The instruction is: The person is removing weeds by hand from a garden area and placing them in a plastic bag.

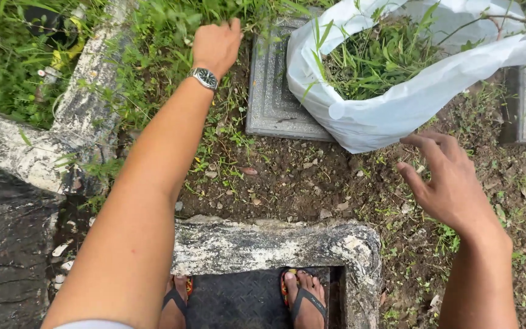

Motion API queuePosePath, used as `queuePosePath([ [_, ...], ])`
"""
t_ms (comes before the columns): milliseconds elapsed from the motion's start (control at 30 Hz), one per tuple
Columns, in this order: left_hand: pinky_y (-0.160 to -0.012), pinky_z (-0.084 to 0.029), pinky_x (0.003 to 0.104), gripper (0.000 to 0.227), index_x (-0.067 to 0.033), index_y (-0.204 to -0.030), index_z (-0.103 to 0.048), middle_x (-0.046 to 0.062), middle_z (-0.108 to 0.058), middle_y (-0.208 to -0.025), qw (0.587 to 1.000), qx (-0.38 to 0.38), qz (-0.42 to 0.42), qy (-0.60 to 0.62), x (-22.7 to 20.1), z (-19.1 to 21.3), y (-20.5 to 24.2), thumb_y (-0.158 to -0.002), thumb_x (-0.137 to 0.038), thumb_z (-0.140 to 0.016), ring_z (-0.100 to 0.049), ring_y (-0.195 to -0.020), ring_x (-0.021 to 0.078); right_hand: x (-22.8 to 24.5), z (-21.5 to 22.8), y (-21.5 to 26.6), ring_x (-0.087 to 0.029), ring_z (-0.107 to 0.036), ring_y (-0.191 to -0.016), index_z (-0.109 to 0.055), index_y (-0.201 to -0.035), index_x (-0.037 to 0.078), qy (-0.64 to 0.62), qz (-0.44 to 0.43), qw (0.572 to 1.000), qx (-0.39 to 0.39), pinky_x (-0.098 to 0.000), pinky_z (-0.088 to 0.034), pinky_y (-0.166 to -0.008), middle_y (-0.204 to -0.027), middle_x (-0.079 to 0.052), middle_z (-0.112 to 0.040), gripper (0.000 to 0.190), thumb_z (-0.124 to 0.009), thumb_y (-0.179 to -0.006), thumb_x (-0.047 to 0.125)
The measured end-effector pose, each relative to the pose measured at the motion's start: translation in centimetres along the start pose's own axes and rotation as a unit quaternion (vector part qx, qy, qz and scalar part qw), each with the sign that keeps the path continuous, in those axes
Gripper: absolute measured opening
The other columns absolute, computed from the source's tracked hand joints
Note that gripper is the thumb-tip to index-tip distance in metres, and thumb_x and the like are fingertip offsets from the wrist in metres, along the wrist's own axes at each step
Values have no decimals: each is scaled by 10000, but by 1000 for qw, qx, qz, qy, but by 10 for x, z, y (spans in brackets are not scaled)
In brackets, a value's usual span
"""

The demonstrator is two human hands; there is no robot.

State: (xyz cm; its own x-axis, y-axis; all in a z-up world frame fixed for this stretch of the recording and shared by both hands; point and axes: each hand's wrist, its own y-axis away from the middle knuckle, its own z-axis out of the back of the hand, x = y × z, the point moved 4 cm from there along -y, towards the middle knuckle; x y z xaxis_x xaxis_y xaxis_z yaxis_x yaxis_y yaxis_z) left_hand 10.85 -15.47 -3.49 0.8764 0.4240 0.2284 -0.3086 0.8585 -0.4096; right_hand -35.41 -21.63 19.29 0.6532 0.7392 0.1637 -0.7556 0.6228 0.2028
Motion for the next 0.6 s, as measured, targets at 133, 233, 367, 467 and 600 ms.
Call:
queuePosePath([
  [133,-420,-426,292,418,-147,-746,-663,-30,-641,-618,978,198,11,-58,-8,-21,1,-1083,-349,-519,-539,-491,88,3,4,2,-409,-486,-1371,-585,-1392,105,-6,19,1000,-21,-547,-400,-1153,-1429,-230,-521,508,-621,-956,365],
  [233,-463,-401,304,432,-177,-679,-659,-24,-553,-588,956,291,12,-46,-5,-3,6,-1060,-346,-547,-482,-514,99,2,5,2,-415,-461,-1369,-593,-1386,116,-17,-18,1000,-6,-543,-401,-1109,-1457,-256,-480,507,-626,-943,361],
  [367,-452,-367,337,452,-158,-681,-649,-28,-457,-544,964,232,22,125,6,36,27,-1044,-400,-532,-436,-479,123,-7,2,11,-416,-422,-1398,-591,-1384,124,-17,-14,1000,5,-554,-357,-1126,-1496,-231,-475,489,-610,-956,359],
  [467,-476,-362,373,390,-159,-735,-650,-2,-458,-532,959,178,34,217,30,87,42,-1056,-348,-534,-435,-478,166,-15,7,14,-421,-413,-1404,-604,-1382,137,-7,-9,1000,-5,-565,-327,-1138,-1505,-231,-473,483,-614,-956,364],
  [600,-620,-399,450,500,-77,-764,-634,73,-483,-590,966,56,65,242,84,154,59,-1183,-335,-541,-454,-540,248,-12,19,18,-432,-443,-1362,-612,-1374,123,-9,-53,999,-9,-561,-353,-1116,-1461,-252,-492,486,-644,-949,356],
])
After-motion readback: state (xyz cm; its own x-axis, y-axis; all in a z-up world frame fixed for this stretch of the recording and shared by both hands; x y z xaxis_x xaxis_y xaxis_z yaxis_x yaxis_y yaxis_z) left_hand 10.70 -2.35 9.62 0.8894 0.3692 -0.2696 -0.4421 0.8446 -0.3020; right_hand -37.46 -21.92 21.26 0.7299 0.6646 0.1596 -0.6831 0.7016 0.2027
